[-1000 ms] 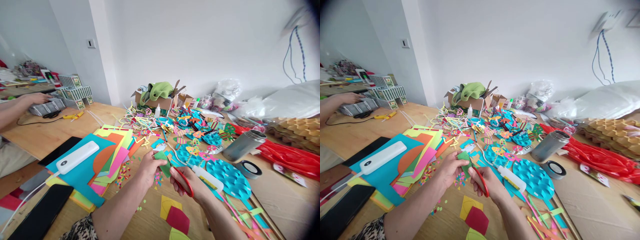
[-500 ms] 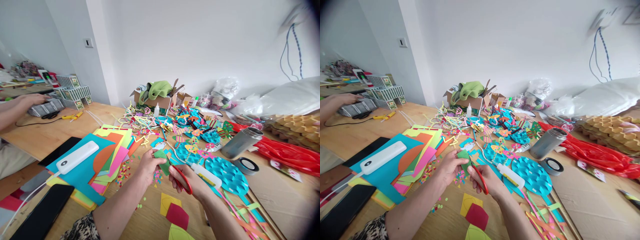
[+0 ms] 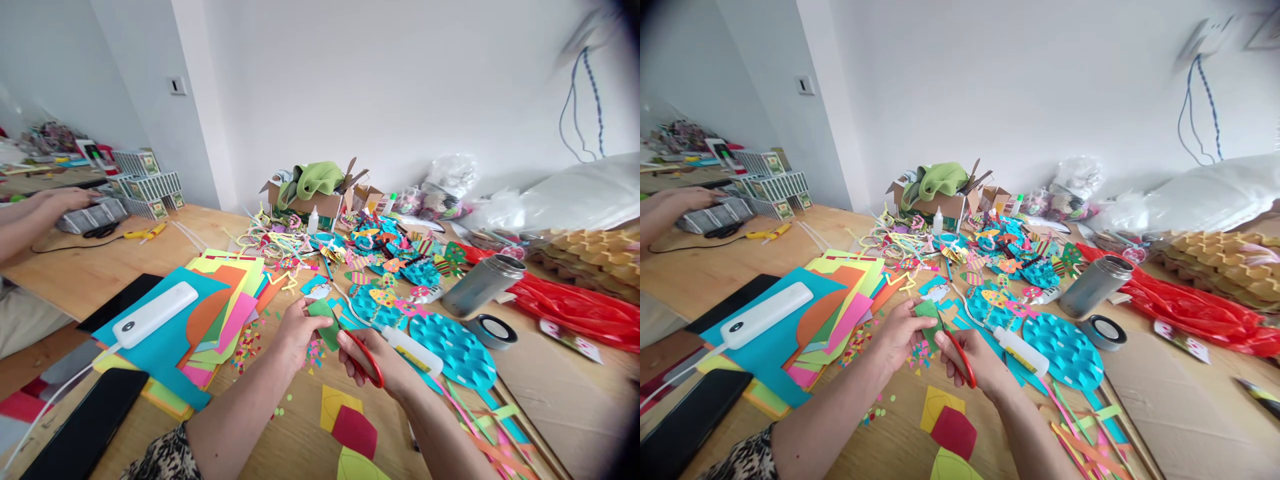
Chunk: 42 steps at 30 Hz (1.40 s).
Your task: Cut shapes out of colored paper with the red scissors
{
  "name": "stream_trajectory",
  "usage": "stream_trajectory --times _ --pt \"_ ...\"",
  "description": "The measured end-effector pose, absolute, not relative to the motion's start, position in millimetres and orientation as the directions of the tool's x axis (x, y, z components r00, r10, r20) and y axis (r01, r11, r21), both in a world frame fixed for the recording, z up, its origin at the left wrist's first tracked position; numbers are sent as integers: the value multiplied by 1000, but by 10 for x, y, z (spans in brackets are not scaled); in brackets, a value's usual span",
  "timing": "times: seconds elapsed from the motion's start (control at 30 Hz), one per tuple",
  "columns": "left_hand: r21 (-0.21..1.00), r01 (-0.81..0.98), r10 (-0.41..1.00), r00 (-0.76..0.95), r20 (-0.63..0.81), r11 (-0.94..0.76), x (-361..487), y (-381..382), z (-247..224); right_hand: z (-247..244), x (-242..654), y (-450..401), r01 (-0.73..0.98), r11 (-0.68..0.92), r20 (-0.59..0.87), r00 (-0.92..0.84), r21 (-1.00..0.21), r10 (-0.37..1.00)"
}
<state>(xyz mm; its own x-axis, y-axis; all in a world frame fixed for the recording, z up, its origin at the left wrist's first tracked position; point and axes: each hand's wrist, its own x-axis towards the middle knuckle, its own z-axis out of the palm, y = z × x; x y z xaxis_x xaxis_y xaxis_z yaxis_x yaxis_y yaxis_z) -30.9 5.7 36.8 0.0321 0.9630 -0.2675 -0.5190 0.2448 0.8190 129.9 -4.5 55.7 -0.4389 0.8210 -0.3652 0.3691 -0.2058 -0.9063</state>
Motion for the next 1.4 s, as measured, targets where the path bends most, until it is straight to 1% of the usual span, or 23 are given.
stream_trajectory --times 0.37,0.77,1.1,1.4 --pt "822 -513 963 39 -268 249 -310 65 360 570 1298 -46 386 -208 -374 -424 -899 825" --pt "814 -515 948 -8 -317 268 -283 46 466 553 1310 -39 391 -204 -373 -424 -897 825" --pt "810 -508 944 17 -329 292 -303 62 482 577 1297 -22 401 -228 -399 -420 -887 815" --pt "816 -512 956 34 -291 267 -313 50 482 560 1297 -31 375 -206 -364 -421 -904 831"
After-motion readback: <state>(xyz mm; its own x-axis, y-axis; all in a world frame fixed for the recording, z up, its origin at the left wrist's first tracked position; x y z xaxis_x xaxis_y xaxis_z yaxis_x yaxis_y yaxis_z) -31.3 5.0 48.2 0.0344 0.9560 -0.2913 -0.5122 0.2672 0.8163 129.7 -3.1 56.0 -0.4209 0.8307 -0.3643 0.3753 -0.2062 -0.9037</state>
